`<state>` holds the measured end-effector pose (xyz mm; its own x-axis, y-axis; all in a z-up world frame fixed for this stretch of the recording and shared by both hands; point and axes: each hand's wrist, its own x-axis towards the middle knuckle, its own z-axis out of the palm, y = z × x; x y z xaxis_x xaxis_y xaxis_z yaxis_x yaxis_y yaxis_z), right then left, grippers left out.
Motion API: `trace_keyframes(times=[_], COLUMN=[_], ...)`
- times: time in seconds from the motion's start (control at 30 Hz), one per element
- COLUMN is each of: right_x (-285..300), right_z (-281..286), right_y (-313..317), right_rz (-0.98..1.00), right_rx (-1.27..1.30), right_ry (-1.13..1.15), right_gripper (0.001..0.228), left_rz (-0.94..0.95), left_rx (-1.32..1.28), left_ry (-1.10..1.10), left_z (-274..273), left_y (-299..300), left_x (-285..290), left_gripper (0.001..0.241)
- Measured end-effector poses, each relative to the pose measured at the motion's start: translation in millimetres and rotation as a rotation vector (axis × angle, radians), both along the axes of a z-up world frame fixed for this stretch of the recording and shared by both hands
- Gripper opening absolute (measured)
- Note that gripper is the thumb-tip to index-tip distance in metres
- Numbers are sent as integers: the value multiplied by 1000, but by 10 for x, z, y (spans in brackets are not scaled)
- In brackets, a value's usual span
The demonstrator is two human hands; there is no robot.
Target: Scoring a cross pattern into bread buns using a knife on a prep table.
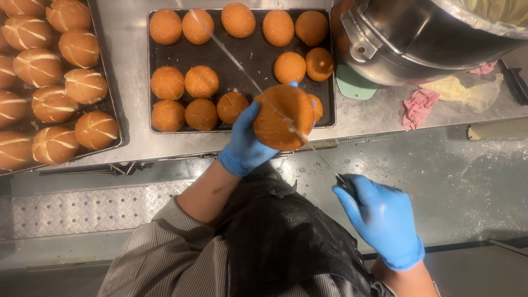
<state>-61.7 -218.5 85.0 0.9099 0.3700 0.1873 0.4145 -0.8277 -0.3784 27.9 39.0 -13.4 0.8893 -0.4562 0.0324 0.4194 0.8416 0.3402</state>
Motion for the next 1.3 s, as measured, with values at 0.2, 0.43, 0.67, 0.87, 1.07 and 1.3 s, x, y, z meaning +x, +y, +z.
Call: trace_keyframes(times=[0.2,0.43,0.67,0.87,1.07,1.3], right_x=[-103,-186,-166,-185,-207,-120], right_z=[-62,-325,-271,-275,-316,-291], right_y=[19,169,212,183,232,387], right_rz=[-130,-103,-71,-97,-109,-99], right_rx=[180,271,275,270,252,263], right_ry=[139,230,211,203,251,199], right_gripper=[10,9,10,10,9,10], left_rz=[-40,215,230,306,392,321], left_rx=[-336,5,34,-32,118,96], left_ry=[-150,-89,-225,-233,-254,-309], left_z=[249,295,183,326,409,196], left_y=[-56,-172,-307,-271,-169,-358], left_x=[-28,-50,-39,52,84,-40], left_gripper=[71,65,73,67,74,72])
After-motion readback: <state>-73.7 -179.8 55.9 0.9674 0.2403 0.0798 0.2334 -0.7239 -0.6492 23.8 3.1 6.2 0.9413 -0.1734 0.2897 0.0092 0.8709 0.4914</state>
